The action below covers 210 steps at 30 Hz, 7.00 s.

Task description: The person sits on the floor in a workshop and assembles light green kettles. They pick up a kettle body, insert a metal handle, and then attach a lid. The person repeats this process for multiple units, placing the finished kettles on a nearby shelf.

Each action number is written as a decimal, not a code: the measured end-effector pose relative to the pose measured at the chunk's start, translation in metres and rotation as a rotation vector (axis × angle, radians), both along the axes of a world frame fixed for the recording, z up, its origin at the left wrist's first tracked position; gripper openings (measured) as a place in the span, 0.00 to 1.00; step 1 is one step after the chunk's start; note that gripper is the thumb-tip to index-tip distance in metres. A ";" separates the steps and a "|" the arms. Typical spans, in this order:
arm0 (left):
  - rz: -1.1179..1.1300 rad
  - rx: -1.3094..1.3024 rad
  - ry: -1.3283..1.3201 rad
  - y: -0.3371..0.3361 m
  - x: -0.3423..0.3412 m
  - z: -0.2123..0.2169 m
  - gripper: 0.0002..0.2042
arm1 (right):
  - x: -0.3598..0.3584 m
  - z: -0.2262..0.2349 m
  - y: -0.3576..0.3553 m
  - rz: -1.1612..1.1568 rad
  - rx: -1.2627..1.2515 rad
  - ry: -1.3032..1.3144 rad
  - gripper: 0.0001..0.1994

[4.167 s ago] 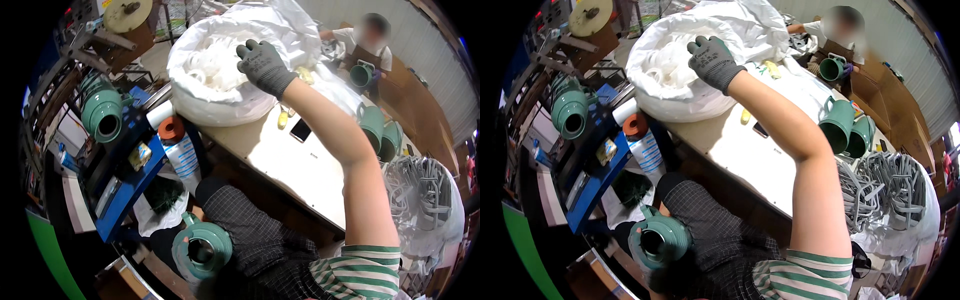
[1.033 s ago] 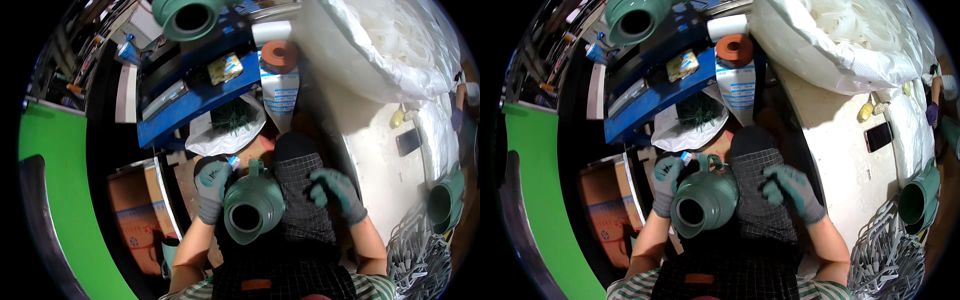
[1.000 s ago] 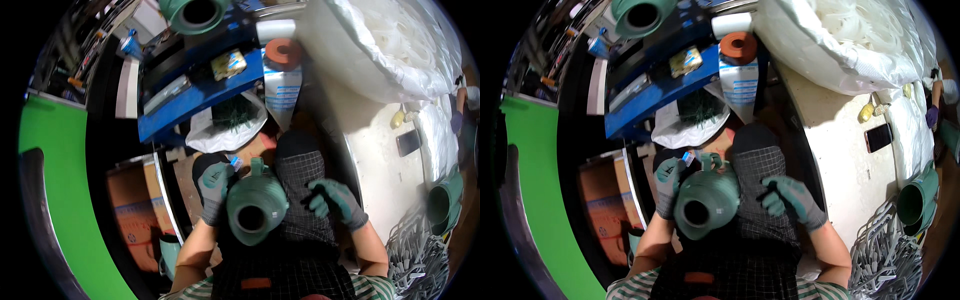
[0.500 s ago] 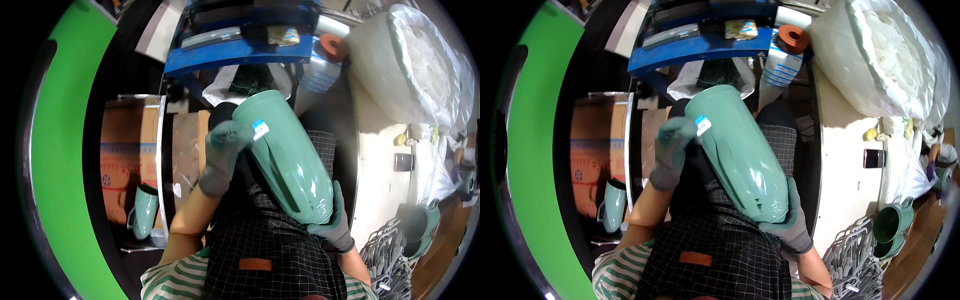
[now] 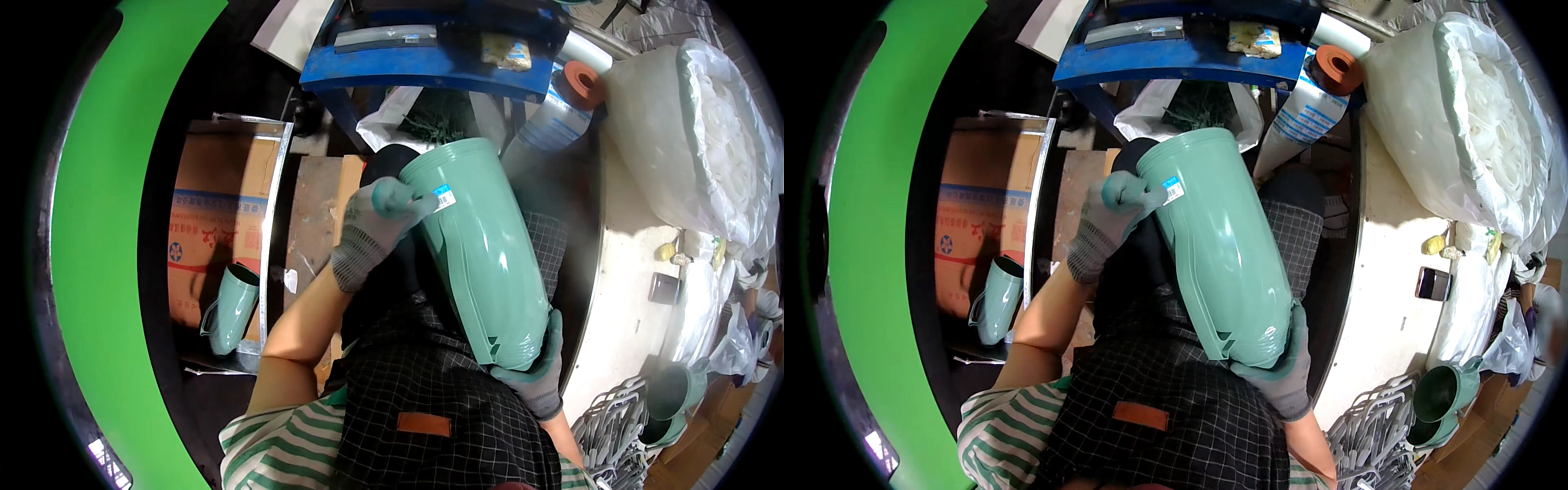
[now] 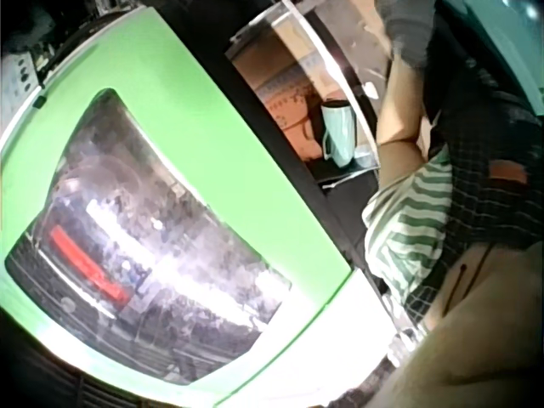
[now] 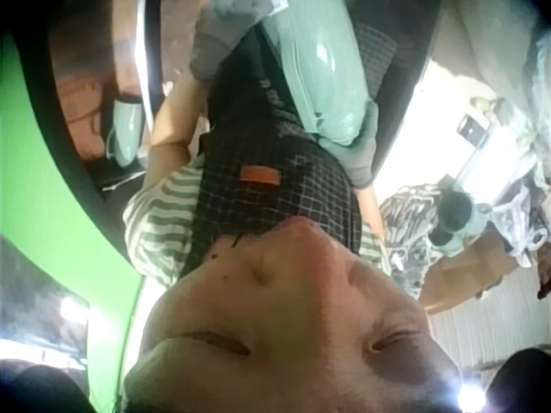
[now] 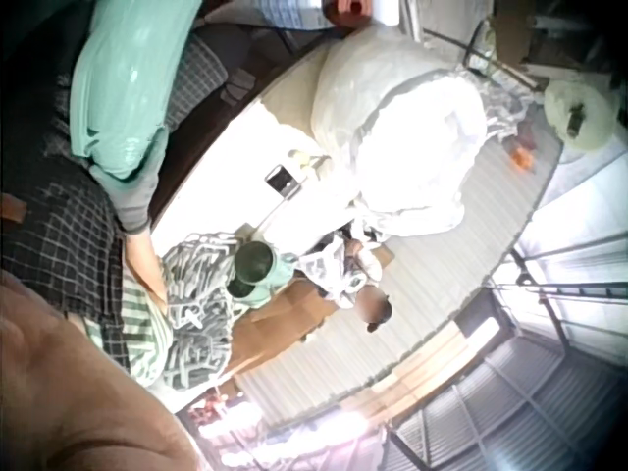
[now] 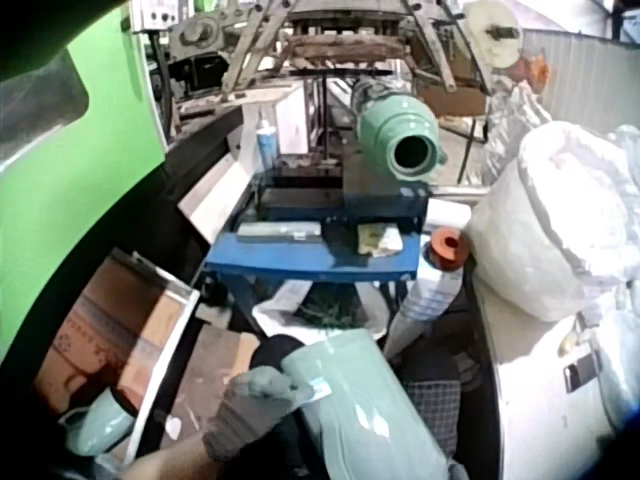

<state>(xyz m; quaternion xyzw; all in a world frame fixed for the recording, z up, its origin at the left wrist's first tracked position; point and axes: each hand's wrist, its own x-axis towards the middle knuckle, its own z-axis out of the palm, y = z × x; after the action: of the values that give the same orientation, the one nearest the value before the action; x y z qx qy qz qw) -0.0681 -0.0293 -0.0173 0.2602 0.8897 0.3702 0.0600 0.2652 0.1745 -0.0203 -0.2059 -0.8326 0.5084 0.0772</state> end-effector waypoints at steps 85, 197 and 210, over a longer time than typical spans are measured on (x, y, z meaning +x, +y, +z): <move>-0.743 0.148 0.610 0.010 0.074 0.057 0.17 | 0.216 0.001 0.205 -0.987 0.611 -1.443 0.19; -0.047 0.277 0.371 -0.026 -0.005 0.013 0.16 | 0.156 -0.007 0.250 -0.904 -0.416 0.018 0.23; 0.455 -1.163 -0.073 -0.327 -0.030 -0.178 0.14 | 0.221 -0.035 0.337 -1.297 -0.438 0.464 0.30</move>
<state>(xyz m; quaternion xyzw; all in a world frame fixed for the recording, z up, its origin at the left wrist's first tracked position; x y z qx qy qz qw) -0.0979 -0.3563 -0.1958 -0.0239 0.9761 -0.1626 0.1419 0.4863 0.5116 -0.0556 -0.5561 -0.3837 0.5460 0.4953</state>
